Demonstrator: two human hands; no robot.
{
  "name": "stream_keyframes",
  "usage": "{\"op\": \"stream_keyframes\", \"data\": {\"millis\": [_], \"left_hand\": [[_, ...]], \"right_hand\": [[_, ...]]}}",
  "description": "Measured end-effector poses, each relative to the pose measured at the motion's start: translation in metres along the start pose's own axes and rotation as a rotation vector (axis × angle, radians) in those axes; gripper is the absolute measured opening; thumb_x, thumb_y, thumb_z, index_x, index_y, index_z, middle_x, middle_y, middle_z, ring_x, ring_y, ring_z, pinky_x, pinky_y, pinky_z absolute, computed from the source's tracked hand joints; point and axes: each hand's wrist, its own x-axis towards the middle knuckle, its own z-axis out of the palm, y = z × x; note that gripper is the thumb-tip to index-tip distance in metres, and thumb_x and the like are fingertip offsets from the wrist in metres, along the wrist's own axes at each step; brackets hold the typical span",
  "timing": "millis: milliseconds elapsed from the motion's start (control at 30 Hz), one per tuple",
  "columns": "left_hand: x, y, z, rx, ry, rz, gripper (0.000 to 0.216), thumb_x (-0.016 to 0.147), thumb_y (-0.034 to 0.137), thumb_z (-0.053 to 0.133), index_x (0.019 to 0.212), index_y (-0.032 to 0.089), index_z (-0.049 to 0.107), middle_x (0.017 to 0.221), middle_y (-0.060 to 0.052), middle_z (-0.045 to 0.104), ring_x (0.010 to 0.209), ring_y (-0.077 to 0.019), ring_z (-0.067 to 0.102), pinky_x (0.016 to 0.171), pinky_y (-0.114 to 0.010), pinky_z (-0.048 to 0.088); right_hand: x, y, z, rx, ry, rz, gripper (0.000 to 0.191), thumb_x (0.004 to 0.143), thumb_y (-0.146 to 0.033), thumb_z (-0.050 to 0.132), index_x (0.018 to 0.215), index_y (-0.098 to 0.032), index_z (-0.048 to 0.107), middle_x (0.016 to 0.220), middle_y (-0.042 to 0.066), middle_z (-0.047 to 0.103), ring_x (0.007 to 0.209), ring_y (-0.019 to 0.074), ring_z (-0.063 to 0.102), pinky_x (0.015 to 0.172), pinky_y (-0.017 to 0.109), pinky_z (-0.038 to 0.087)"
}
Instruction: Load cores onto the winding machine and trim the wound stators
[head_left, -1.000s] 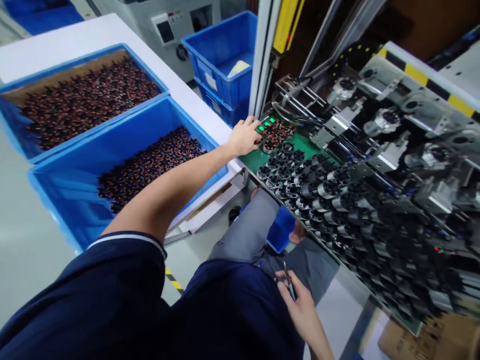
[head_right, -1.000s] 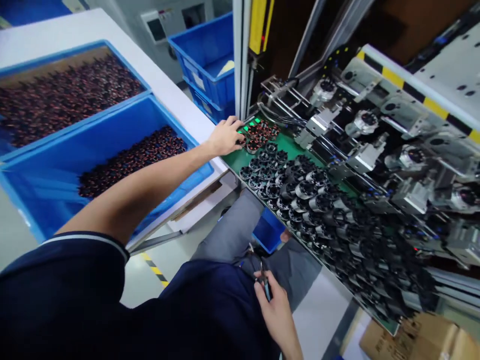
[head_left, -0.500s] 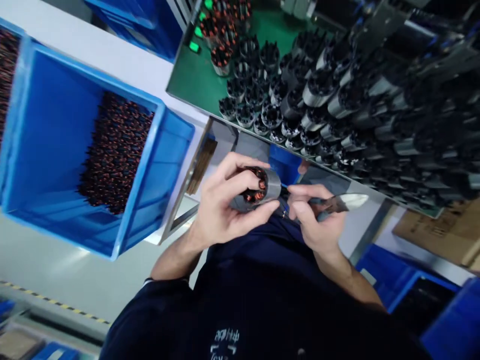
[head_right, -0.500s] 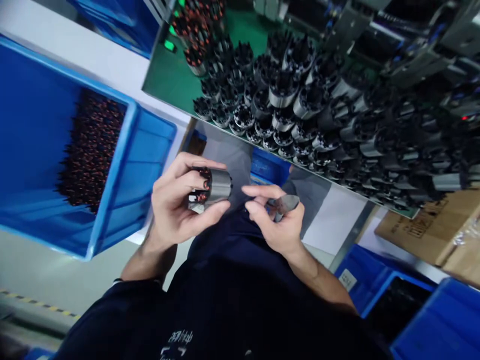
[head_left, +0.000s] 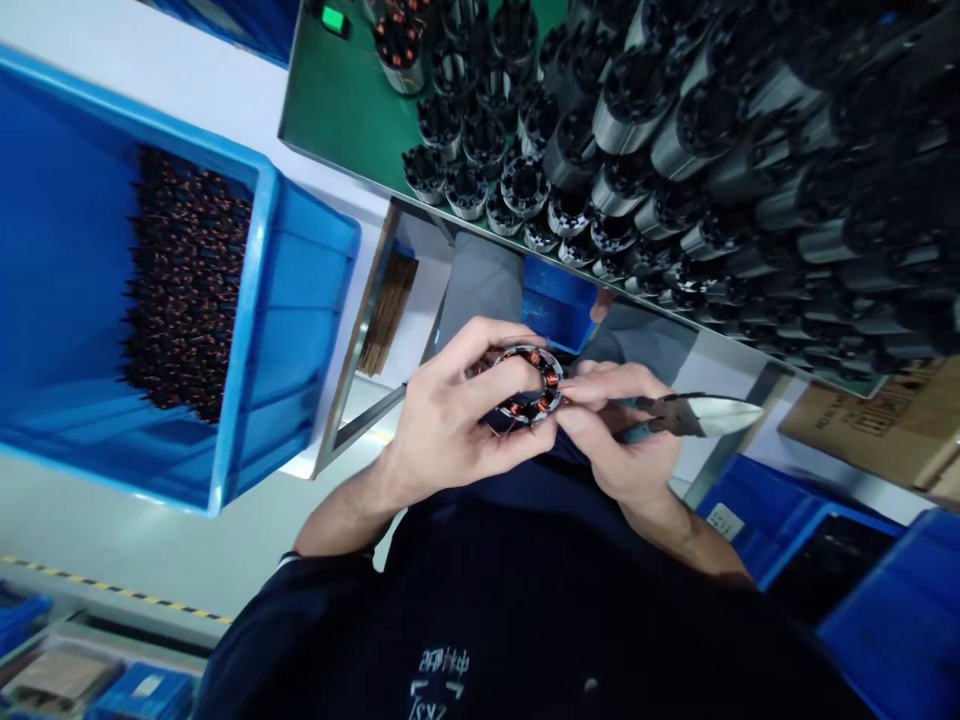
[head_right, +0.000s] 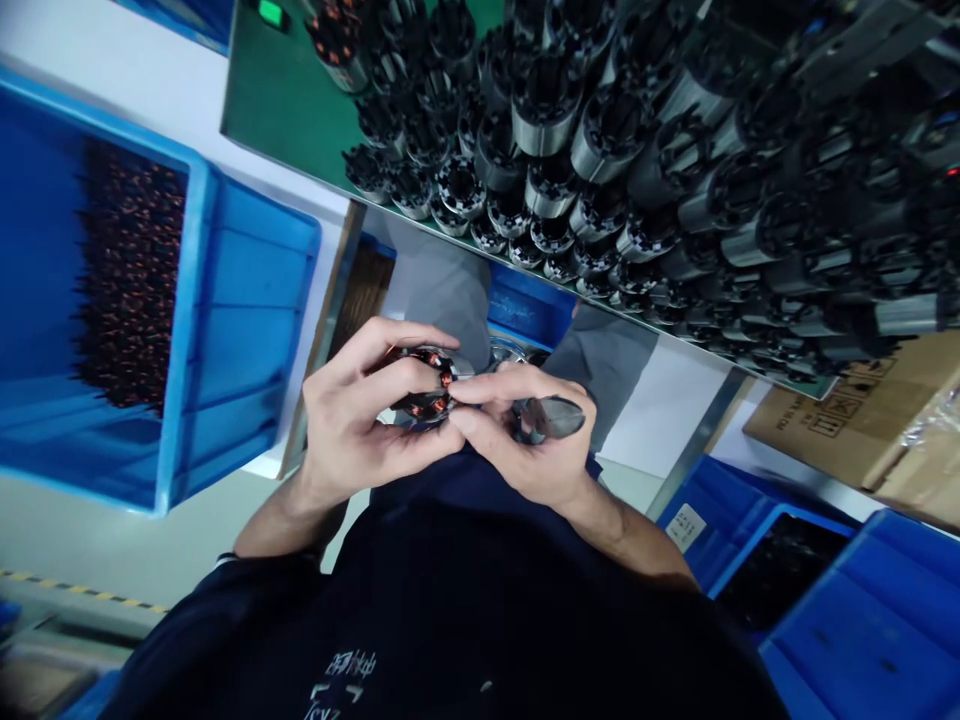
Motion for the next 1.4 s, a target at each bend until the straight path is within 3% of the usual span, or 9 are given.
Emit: {"op": "stream_keyframes", "data": {"millis": [233, 433, 567, 700, 800, 900, 1067, 1233, 1400], "left_hand": [[0.001, -0.002, 0.005, 0.101, 0.013, 0.091, 0.022, 0.102, 0.028, 0.095, 0.109, 0.028, 0.074, 0.133, -0.007, 0.084, 0.114, -0.0246, 0.084, 0.097, -0.039, 0.074], [-0.009, -0.034, 0.005, 0.117, 0.05, 0.095, 0.032, 0.1, 0.053, 0.099, 0.118, 0.034, 0.081, 0.142, -0.01, 0.082, 0.118, -0.0334, 0.08, 0.09, -0.051, 0.074], [-0.014, -0.049, 0.009, 0.011, 0.07, -0.027, 0.038, 0.097, 0.068, 0.098, 0.115, 0.038, 0.083, 0.146, -0.009, 0.081, 0.125, -0.0359, 0.08, 0.096, -0.056, 0.078], [-0.011, -0.05, 0.015, -0.086, 0.163, -0.099, 0.044, 0.096, 0.071, 0.098, 0.1, 0.031, 0.08, 0.135, -0.008, 0.085, 0.124, -0.0345, 0.084, 0.098, -0.056, 0.078], [-0.011, -0.049, 0.027, -0.226, 0.153, -0.213, 0.059, 0.092, 0.079, 0.098, 0.087, 0.026, 0.072, 0.125, -0.008, 0.088, 0.129, -0.0375, 0.085, 0.099, -0.058, 0.076], [-0.015, -0.048, 0.045, -0.438, 0.113, -0.345, 0.07, 0.087, 0.093, 0.089, 0.087, 0.026, 0.071, 0.127, -0.009, 0.087, 0.127, -0.0375, 0.086, 0.099, -0.058, 0.076], [-0.017, -0.037, 0.06, -0.74, 0.152, -0.491, 0.066, 0.103, 0.095, 0.07, 0.112, 0.031, 0.081, 0.15, -0.006, 0.083, 0.11, -0.03, 0.091, 0.082, -0.046, 0.08], [-0.011, -0.025, 0.06, -0.8, 0.219, -0.589, 0.05, 0.109, 0.081, 0.077, 0.123, 0.033, 0.077, 0.158, -0.004, 0.081, 0.113, -0.0272, 0.092, 0.089, -0.041, 0.08], [-0.009, -0.02, 0.066, -0.768, 0.281, -0.63, 0.058, 0.109, 0.087, 0.072, 0.128, 0.033, 0.075, 0.153, -0.005, 0.083, 0.123, -0.0307, 0.091, 0.096, -0.042, 0.081]], "right_hand": [[0.001, -0.011, -0.004, -0.017, 0.001, 0.089, 0.014, 0.105, -0.018, 0.091, 0.115, -0.028, 0.088, 0.096, -0.001, 0.08, 0.076, 0.0125, 0.07, 0.071, 0.027, 0.06], [0.011, -0.012, -0.01, -0.077, -0.119, 0.369, 0.01, 0.109, -0.03, 0.087, 0.106, -0.022, 0.082, 0.087, -0.001, 0.072, 0.074, 0.0118, 0.064, 0.071, 0.025, 0.057], [0.013, -0.001, -0.014, 0.229, -0.293, 0.623, 0.033, 0.112, -0.051, 0.085, 0.107, -0.02, 0.075, 0.078, -0.004, 0.054, 0.067, 0.0108, 0.048, 0.063, 0.026, 0.046], [0.013, -0.003, -0.018, 0.596, -0.271, 0.769, 0.039, 0.107, -0.047, 0.09, 0.098, -0.023, 0.061, 0.075, -0.008, 0.04, 0.061, 0.0092, 0.034, 0.058, 0.025, 0.038], [0.016, -0.01, -0.02, 0.757, -0.3, 0.69, 0.037, 0.112, -0.038, 0.081, 0.094, -0.024, 0.052, 0.068, -0.009, 0.027, 0.057, 0.0098, 0.027, 0.056, 0.024, 0.034], [0.018, -0.016, -0.018, 0.745, -0.335, 0.63, 0.035, 0.114, -0.041, 0.079, 0.097, -0.025, 0.053, 0.07, -0.009, 0.029, 0.055, 0.0097, 0.026, 0.055, 0.025, 0.034], [0.012, -0.019, -0.021, 0.317, -0.187, 0.618, 0.033, 0.111, -0.049, 0.087, 0.101, -0.024, 0.068, 0.085, -0.002, 0.05, 0.072, 0.0144, 0.045, 0.069, 0.031, 0.047], [-0.006, -0.005, -0.031, -0.011, -0.026, 0.332, 0.016, 0.118, -0.041, 0.075, 0.124, -0.027, 0.081, 0.086, 0.0, 0.061, 0.077, 0.0185, 0.058, 0.073, 0.035, 0.049], [-0.022, -0.002, -0.02, -0.303, -0.276, 0.095, 0.015, 0.107, -0.014, 0.067, 0.115, -0.026, 0.071, 0.093, 0.0, 0.075, 0.076, 0.0165, 0.069, 0.073, 0.033, 0.057]]}}
